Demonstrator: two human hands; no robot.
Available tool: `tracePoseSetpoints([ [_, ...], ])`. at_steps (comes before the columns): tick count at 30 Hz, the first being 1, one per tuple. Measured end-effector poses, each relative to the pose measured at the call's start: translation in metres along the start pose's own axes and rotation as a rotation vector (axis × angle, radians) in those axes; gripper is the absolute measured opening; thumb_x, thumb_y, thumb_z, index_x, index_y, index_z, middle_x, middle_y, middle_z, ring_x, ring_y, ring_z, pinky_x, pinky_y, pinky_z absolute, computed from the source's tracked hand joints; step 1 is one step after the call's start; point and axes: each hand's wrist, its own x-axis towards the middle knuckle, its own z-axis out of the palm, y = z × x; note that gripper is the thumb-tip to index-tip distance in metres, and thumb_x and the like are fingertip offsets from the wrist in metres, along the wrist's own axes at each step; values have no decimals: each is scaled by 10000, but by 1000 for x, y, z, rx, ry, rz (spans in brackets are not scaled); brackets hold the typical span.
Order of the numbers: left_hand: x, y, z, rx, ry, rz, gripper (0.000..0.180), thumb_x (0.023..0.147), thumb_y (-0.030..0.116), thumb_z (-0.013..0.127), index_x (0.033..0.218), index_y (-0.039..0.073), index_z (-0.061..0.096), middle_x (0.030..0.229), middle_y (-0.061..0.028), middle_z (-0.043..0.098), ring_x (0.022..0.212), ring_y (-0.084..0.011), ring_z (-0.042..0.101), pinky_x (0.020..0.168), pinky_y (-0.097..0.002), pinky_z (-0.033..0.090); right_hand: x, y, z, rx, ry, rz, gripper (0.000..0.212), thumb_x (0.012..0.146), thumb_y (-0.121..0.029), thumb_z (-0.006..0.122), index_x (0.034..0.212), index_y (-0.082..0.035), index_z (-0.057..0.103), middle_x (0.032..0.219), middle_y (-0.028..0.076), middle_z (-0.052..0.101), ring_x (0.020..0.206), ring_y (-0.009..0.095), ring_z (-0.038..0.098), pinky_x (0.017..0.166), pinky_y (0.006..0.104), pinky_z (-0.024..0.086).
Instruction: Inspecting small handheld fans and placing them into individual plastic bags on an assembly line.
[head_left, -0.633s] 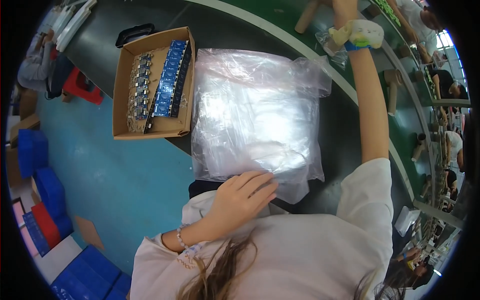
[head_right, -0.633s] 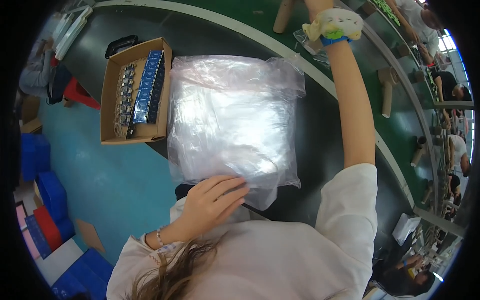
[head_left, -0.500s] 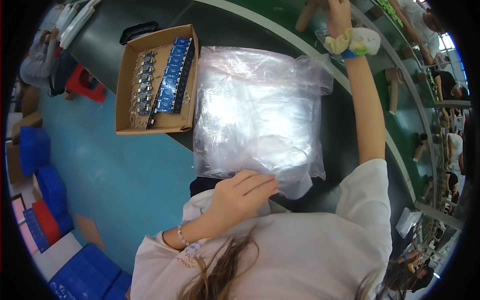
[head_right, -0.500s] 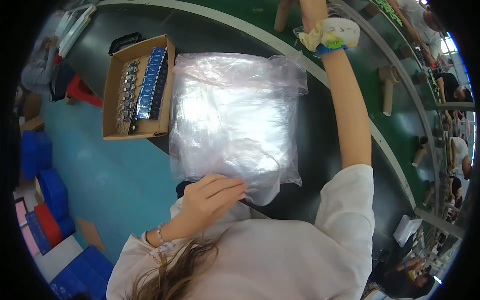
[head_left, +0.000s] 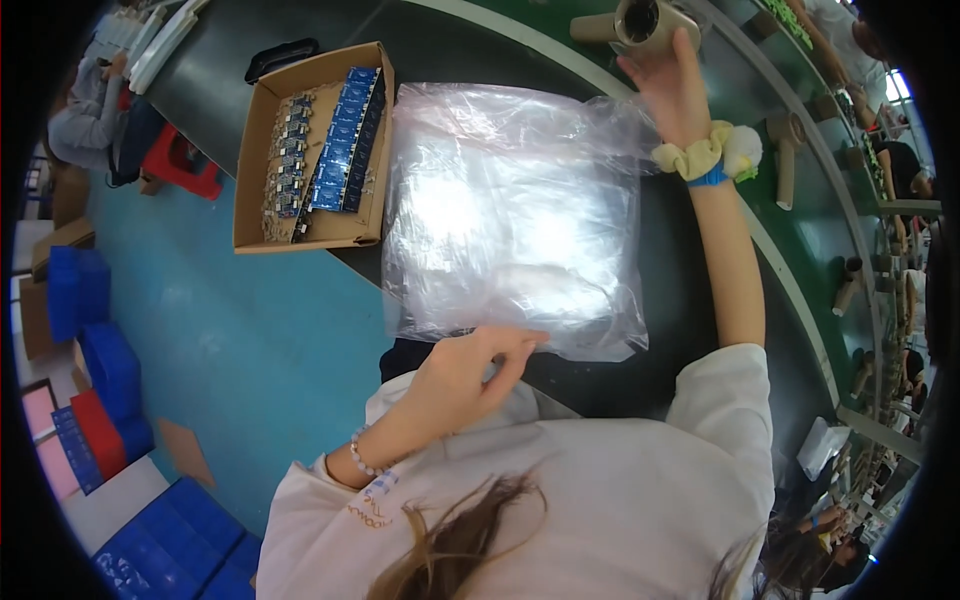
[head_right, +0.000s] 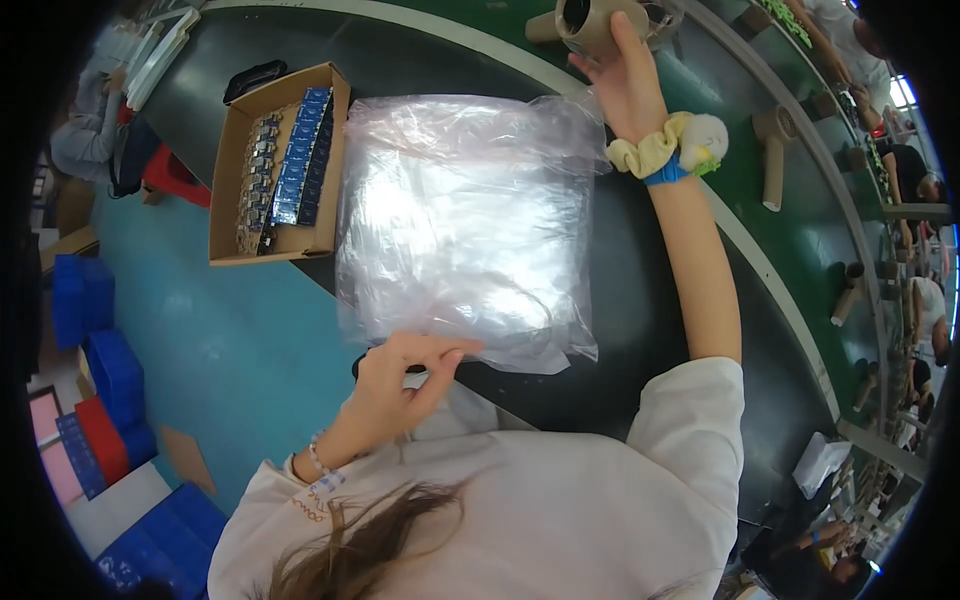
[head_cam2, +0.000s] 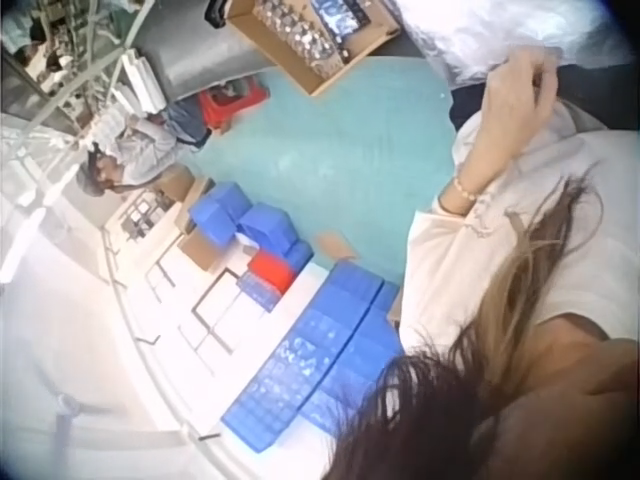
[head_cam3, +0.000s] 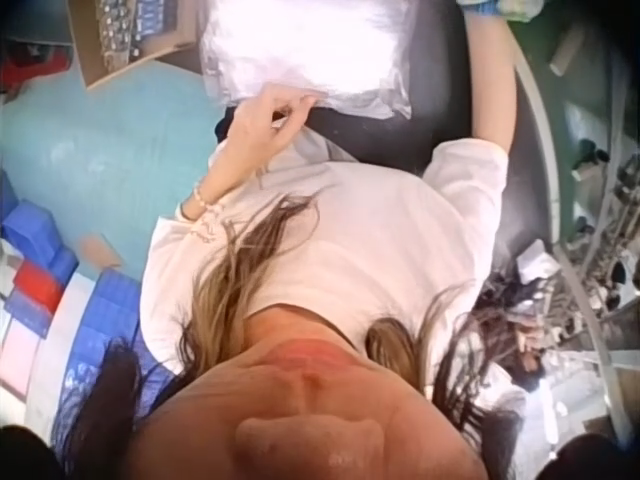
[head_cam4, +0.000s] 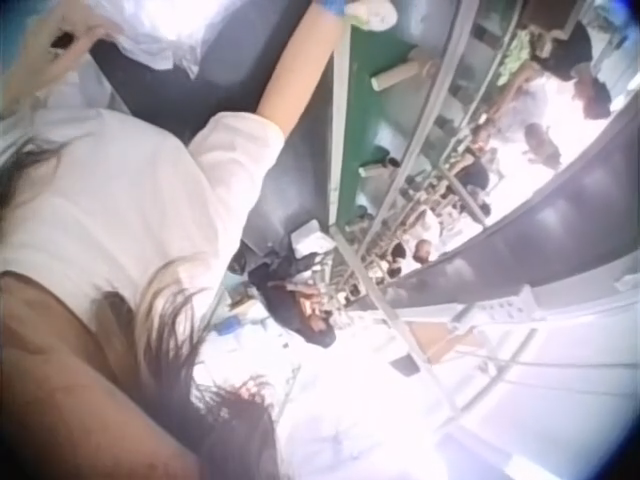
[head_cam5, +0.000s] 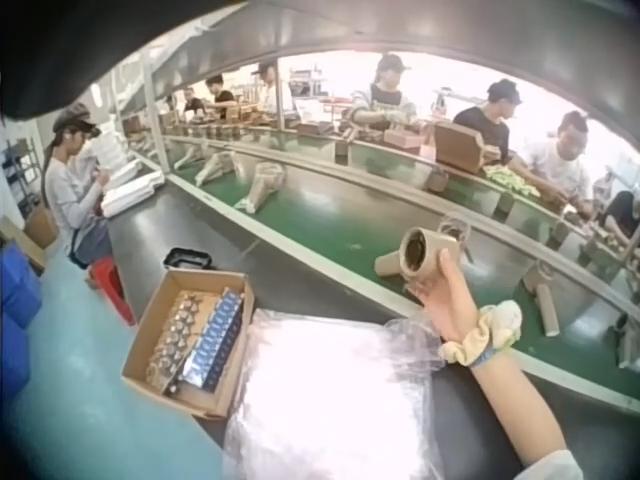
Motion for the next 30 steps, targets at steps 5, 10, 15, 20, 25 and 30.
tracePoseSetpoints([
  [5, 9, -1, -2, 54, 15, 192, 75, 782, -44, 616, 811, 19, 586, 932, -100, 663, 697, -231, 647, 582, -267, 508, -26, -13, 12, 436, 51, 211, 468, 925, -357, 533, 1258, -36, 458, 1301, 167, 431, 1227, 399, 403, 1021, 525, 359],
  [10, 22, 4, 6, 60, 39, 214, 143, 772, -79, 602, 874, 17, 631, 969, -105, 651, 694, -227, 622, 595, -264, 500, -42, -48, 48, 364, 95, 265, 382, 930, -199, 537, 1277, -54, 471, 1170, 110, 566, 1034, 238, 569, 921, 376, 451],
  [15, 29, 9, 10, -10, 84, 101, 239, 764, -91, 617, 966, 28, 664, 965, -97, 651, 775, -198, 636, 626, -260, 506, -68, -81, 40, 37, -276, 233, 553, 923, -439, 406, 1287, -24, 436, 1259, 232, 480, 1089, 343, 503, 958, 435, 427],
  [20, 33, 10, 13, -156, 116, -12, 296, 748, -93, 628, 1022, 19, 643, 1032, -106, 616, 843, -189, 635, 680, -248, 550, -111, -136, 51, 12, -425, 310, 725, 753, -536, 657, 1181, -33, 358, 1039, 276, 494, 541, 225, 594, 449, 239, 520],
  [25, 38, 18, 9, -294, 73, -53, 469, 724, -109, 633, 1165, 43, 589, 1181, -102, 524, 1018, -188, 586, 720, -260, 588, -133, -158, 40, 65, -705, 349, 710, 673, -460, 799, 1005, 33, 411, 901, 281, 549, 643, 210, 611, 677, 223, 537],
  [30, 36, 27, 12, -391, 15, -23, 497, 712, -119, 655, 1182, 17, 566, 1214, -113, 489, 1094, -206, 547, 737, -251, 587, -157, -166, 67, -469, -459, 413, 702, 673, -502, 721, 1002, 59, 456, 925, 242, 574, 750, 206, 601, 681, 253, 498],
])
